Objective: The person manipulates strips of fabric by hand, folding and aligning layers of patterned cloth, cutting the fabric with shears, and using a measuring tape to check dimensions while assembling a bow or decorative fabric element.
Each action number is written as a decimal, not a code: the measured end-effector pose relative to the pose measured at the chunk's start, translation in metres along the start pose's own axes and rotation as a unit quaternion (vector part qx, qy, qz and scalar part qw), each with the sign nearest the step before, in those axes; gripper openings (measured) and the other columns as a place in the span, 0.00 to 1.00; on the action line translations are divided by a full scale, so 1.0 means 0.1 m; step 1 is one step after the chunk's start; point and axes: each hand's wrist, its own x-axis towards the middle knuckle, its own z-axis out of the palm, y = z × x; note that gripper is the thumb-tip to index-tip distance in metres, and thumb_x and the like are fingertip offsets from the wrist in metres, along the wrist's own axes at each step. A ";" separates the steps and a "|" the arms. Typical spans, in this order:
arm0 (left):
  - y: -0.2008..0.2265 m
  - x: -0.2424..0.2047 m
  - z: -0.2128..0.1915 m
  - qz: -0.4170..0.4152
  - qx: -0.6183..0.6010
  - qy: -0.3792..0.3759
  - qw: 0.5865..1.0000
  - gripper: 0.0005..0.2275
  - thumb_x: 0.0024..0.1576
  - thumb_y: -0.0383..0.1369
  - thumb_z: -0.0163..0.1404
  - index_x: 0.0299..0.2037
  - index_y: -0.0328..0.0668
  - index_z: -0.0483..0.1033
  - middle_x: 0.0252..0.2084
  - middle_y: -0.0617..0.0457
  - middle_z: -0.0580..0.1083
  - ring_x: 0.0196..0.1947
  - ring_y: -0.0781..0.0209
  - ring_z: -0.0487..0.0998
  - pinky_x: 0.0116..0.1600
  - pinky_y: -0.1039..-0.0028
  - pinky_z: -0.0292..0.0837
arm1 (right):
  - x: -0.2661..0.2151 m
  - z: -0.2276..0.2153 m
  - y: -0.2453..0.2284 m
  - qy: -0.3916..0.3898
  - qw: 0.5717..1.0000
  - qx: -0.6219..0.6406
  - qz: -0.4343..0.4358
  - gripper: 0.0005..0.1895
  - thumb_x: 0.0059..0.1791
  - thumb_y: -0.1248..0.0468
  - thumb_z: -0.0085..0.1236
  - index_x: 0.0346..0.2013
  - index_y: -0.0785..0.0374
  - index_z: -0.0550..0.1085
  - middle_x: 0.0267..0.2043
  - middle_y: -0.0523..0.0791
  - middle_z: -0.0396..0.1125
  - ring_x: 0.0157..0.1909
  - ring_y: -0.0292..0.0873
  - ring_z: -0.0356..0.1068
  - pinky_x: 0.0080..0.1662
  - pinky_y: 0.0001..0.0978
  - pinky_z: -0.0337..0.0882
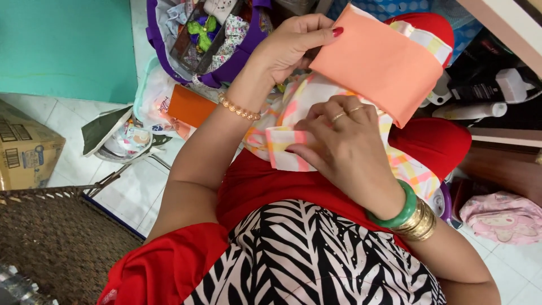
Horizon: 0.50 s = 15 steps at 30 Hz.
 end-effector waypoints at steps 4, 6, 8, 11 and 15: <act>0.00 -0.03 -0.03 0.011 0.033 -0.001 0.999 0.07 0.54 0.38 0.59 0.37 0.49 0.78 0.32 0.63 0.76 0.34 0.74 0.74 0.38 0.80 0.70 | -0.02 -0.04 -0.03 0.001 0.998 0.056 -0.014 0.11 0.53 0.56 0.65 0.35 0.59 0.74 0.49 0.43 0.69 0.54 0.52 0.63 0.53 0.46 0.57; -0.03 -0.01 -0.08 0.020 0.041 0.035 0.998 0.04 0.56 0.36 0.59 0.36 0.50 0.78 0.30 0.66 0.71 0.34 0.76 0.69 0.38 0.80 0.65 | -0.07 -0.16 -0.03 -0.024 0.985 0.166 -0.028 0.09 0.53 0.57 0.62 0.42 0.57 0.75 0.46 0.43 0.67 0.54 0.49 0.64 0.55 0.45 0.54; -0.12 0.03 -0.19 0.026 0.020 0.025 0.999 0.05 0.55 0.35 0.59 0.37 0.49 0.79 0.31 0.65 0.73 0.34 0.76 0.71 0.38 0.80 0.67 | -0.23 -0.24 0.02 -0.019 0.976 0.215 0.015 0.09 0.51 0.58 0.64 0.44 0.55 0.76 0.43 0.39 0.71 0.48 0.43 0.68 0.61 0.45 0.52; -0.14 0.03 -0.28 0.023 -0.008 0.024 0.999 0.05 0.56 0.33 0.60 0.38 0.48 0.79 0.34 0.64 0.76 0.36 0.74 0.75 0.37 0.78 0.71 | -0.43 -0.32 0.11 0.002 0.947 0.293 0.134 0.11 0.49 0.62 0.65 0.45 0.58 0.78 0.42 0.39 0.75 0.45 0.39 0.73 0.61 0.39 0.61; -0.17 0.02 -0.31 0.031 -0.038 0.022 0.999 0.04 0.57 0.33 0.60 0.38 0.48 0.80 0.37 0.63 0.79 0.39 0.73 0.78 0.41 0.71 0.81 | -0.71 -0.39 0.30 0.027 0.892 0.330 0.308 0.07 0.53 0.64 0.59 0.44 0.62 0.76 0.42 0.40 0.73 0.38 0.33 0.63 0.45 0.24 0.66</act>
